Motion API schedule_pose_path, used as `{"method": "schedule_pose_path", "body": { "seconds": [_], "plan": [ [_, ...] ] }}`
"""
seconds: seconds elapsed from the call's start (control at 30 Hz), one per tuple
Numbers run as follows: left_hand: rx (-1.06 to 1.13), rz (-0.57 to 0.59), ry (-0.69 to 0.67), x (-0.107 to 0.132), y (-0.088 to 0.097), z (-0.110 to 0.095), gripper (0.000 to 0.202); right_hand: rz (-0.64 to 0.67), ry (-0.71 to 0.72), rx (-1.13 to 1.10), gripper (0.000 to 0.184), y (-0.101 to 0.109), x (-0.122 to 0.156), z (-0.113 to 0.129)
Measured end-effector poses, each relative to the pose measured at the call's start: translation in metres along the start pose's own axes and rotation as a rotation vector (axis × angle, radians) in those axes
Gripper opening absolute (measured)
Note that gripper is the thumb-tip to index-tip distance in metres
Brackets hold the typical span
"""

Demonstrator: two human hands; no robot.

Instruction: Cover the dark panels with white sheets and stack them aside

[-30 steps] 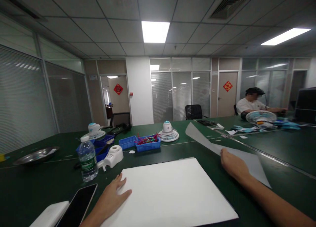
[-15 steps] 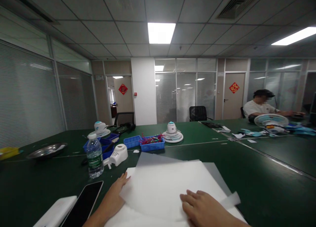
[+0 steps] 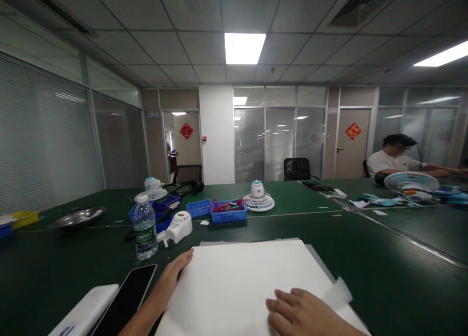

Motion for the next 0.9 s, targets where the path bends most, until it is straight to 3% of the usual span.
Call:
{"method": "schedule_pose_path", "body": {
  "seconds": [0.13, 0.4, 0.57, 0.67, 0.9],
  "plan": [
    [0.028, 0.013, -0.008, -0.002, 0.001, 0.001, 0.058, 0.004, 0.015, 0.035, 0.037, -0.003, 0.000, -0.001],
    [-0.043, 0.039, -0.016, 0.008, 0.007, -0.024, 0.056, 0.063, 0.017, -0.028, 0.035, 0.009, -0.003, 0.000],
    [-0.389, 0.077, -0.028, 0.014, -0.003, -0.025, 0.072, 0.104, 0.032, -0.026, 0.031, 0.010, -0.004, 0.001],
    [-0.575, 0.065, -0.075, 0.017, -0.009, -0.022, 0.069, 0.069, 0.043, 0.019, 0.031, 0.007, -0.004, 0.002],
    [-0.631, 0.085, -0.110, 0.014, -0.008, -0.013, 0.060, 0.113, 0.063, 0.132, 0.036, -0.002, -0.002, 0.006]
  ]
}}
Point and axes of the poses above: each hand's wrist, its own x-axis away from the middle knuckle, its own y-axis out of the back of the hand, z = x × y, the point moved 2 cm from there along -x, towards the middle knuckle, and after that the axes turned 14 degrees about -x, right-handed, at the moved point
